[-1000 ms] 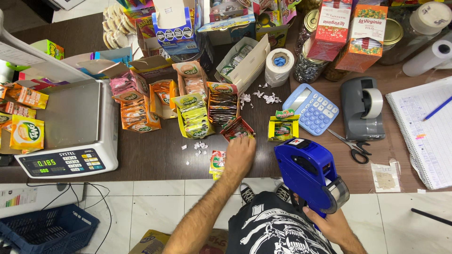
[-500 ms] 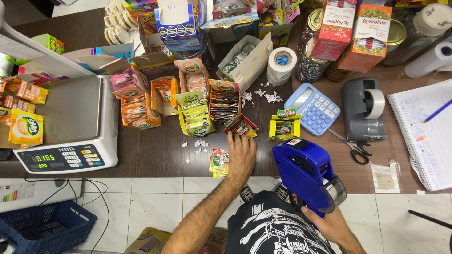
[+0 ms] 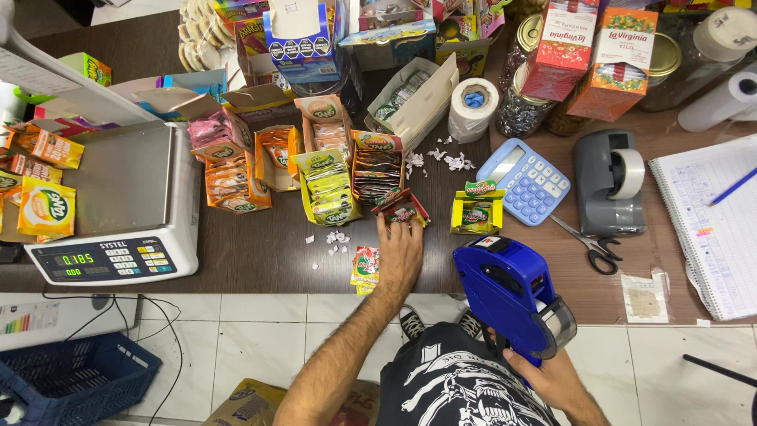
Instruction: The person places price labels on small packets of juice powder using a handheld labeling gun, handling the packets one by one and arranging them on the desk.
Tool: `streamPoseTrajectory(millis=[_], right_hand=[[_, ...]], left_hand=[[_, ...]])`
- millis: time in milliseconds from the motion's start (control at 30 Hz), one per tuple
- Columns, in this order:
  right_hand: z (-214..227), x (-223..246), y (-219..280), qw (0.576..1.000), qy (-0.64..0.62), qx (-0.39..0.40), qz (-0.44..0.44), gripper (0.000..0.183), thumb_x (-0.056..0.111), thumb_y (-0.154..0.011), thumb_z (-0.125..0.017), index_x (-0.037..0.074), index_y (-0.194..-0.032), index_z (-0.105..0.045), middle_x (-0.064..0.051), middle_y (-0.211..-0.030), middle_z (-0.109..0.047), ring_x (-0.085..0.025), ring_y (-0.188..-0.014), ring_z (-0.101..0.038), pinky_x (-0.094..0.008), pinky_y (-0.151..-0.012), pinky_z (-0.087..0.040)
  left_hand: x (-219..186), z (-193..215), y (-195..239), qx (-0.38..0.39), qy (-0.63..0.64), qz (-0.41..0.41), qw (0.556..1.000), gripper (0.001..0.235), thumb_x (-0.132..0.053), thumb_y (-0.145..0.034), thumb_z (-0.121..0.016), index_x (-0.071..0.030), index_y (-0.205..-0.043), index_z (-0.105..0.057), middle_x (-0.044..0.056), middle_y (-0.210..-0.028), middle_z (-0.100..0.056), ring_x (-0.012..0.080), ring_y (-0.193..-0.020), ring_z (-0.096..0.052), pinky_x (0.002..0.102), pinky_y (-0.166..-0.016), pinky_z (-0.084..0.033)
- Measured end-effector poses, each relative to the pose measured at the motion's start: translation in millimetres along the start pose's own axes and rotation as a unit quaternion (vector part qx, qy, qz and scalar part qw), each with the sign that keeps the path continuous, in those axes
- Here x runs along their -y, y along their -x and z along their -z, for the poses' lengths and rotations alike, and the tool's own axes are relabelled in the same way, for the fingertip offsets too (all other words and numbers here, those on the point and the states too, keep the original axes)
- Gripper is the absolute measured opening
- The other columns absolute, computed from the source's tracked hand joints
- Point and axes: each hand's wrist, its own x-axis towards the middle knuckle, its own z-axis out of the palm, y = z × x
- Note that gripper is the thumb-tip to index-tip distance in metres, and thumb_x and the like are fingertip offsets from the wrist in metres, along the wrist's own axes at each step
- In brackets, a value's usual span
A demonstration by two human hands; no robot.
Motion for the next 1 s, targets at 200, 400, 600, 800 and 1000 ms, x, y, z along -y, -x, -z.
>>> streamPoseTrajectory(millis=[200,400,600,800,1000], right_hand=[[3,12,1,1.000,-0.019,0.008,-0.021,0.047,0.033,-0.092,-0.077,0.017,-0.136,-0.082,-0.001,-0.135,-0.088,-0.021,-0.129,-0.078,-0.040,-0.116,-0.055],[4,17,-1,1.000,-0.003,0.024,0.019,0.045,0.037,-0.094,-0.075,0.018,-0.133,-0.084,0.000,-0.135,-0.088,-0.020,-0.129,-0.078,-0.039,-0.117,-0.054],[3,-4,-2,0.999,0.017,0.018,-0.046,0.041,0.037,-0.090,-0.078,0.016,-0.125,-0.084,-0.001,-0.118,-0.089,-0.021,-0.113,-0.080,-0.039,-0.103,-0.061],[3,9,-5,1.000,0.017,0.018,0.006,0.046,0.039,-0.091,-0.078,0.017,-0.131,-0.084,-0.001,-0.131,-0.088,-0.020,-0.126,-0.079,-0.038,-0.112,-0.057],[-7,45,-23,0.995,-0.014,0.078,0.068,0.042,0.035,-0.095,-0.074,0.015,-0.132,-0.084,-0.001,-0.132,-0.089,-0.020,-0.128,-0.079,-0.038,-0.114,-0.057]], left_hand=[[9,-1,4,-0.013,0.016,-0.024,0.999,0.046,-0.019,-0.096,-0.064,-0.013,-0.142,-0.070,0.003,-0.091,-0.065,0.0238,-0.092,-0.059,0.068,-0.130,-0.033],[0,-12,2,-0.037,0.041,-0.024,0.998,0.016,-0.011,-0.094,-0.063,-0.012,-0.098,-0.078,0.009,-0.096,-0.063,0.0300,-0.098,-0.057,0.070,-0.129,-0.036],[21,-14,9,-0.090,0.137,-0.147,0.975,0.017,-0.005,-0.096,-0.067,-0.006,-0.107,-0.081,0.014,-0.126,-0.072,0.0340,-0.130,-0.063,0.070,-0.133,-0.032],[62,40,63,-0.071,0.315,0.191,0.927,0.019,-0.033,-0.097,-0.085,-0.017,-0.105,-0.079,0.004,-0.114,-0.075,0.0287,-0.095,-0.068,0.044,-0.073,-0.059],[80,24,87,0.276,0.317,0.340,0.841,0.088,-0.058,-0.080,-0.093,-0.015,-0.149,-0.058,0.013,-0.128,-0.070,0.0404,-0.114,-0.070,0.058,-0.085,-0.058]])
